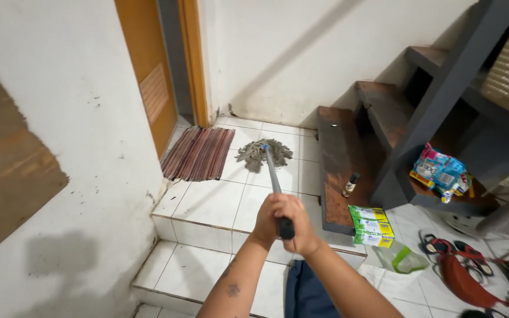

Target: Mopping the tiled floor area near a staircase.

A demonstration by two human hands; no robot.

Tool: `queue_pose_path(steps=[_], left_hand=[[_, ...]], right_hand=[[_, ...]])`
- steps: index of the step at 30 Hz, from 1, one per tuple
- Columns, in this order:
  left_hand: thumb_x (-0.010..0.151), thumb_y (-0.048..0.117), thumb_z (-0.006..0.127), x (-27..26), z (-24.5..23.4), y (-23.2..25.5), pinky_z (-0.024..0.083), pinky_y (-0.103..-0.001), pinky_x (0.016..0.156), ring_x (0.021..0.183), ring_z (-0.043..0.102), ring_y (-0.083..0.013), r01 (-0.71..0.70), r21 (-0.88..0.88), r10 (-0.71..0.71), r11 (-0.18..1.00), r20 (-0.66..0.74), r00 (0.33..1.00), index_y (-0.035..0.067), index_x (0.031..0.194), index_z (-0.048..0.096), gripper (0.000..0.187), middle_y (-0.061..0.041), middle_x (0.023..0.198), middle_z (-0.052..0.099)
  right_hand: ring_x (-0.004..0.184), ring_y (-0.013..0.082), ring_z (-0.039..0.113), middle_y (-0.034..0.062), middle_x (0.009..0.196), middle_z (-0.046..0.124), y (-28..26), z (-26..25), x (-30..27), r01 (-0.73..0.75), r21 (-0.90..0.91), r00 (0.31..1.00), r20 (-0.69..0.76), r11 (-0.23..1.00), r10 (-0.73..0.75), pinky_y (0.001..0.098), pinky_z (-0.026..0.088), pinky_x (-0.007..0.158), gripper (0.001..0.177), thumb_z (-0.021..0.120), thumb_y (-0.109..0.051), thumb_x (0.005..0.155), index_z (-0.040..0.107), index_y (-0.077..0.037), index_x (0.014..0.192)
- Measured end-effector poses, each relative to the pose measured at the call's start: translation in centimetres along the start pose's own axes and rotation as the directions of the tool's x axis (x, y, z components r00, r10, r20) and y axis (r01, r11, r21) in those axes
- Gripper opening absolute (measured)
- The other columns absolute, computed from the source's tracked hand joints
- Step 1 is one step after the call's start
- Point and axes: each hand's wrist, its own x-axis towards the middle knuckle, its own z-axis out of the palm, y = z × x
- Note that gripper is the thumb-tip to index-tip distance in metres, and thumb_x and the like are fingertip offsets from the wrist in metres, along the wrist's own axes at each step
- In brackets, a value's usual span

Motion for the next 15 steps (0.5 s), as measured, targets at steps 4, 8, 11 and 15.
queue_pose_path(steps=[4,8,11,15], left_hand=[[0.089,0.02,0.06,-0.2,0.2,2.4,0.056,-0.036,0.081,0.091,0.072,-0.0233,0.25,-0.087,-0.241,0.964,0.1,0.965,0.006,0.096,0.067,0.018,-0.008,0.097,0.073],[0.086,0.024,0.072,4.4,2.6,9.4,0.057,-0.037,0.09,0.096,0.071,-0.0271,-0.115,-0.151,0.124,0.982,0.048,0.991,0.007,0.095,0.064,0.021,-0.009,0.1,0.069],[0.092,0.028,0.064,6.0,3.3,12.4,0.057,-0.033,0.089,0.105,0.071,-0.029,-0.165,-0.049,0.169,0.985,0.092,0.981,0.005,0.103,0.064,0.026,-0.009,0.105,0.069],[0.086,0.027,0.065,4.4,2.0,7.6,0.056,-0.033,0.085,0.095,0.07,-0.0276,-0.027,0.045,0.018,0.999,0.184,0.983,0.007,0.101,0.064,0.025,-0.009,0.102,0.069]], right_hand=[[0.125,0.0388,0.063,0.0095,0.108,0.066,-1.0,-0.3,-0.8,-0.054,-0.004,0.993,0.1,0.999,0.054,0.0529,0.041,0.112,0.023,0.049,-0.032,0.104,0.049,-0.013,0.115],[0.121,0.0373,0.064,0.0113,0.107,0.066,-5.2,-3.1,4.6,-0.026,-0.009,0.999,0.042,1.0,0.026,0.0523,0.041,0.111,0.03,0.051,-0.036,0.102,0.05,-0.011,0.117],[0.118,0.0359,0.066,0.0112,0.104,0.067,-5.5,-3.7,5.1,-0.069,0.052,0.994,-0.076,0.996,0.073,0.0508,0.043,0.108,0.031,0.053,-0.037,0.104,0.051,-0.009,0.117],[0.116,0.0311,0.067,0.0083,0.103,0.068,-2.3,-2.3,2.9,0.007,0.048,0.983,-0.182,0.999,0.002,0.0459,0.045,0.105,0.035,0.05,-0.044,0.104,0.051,-0.011,0.116]])
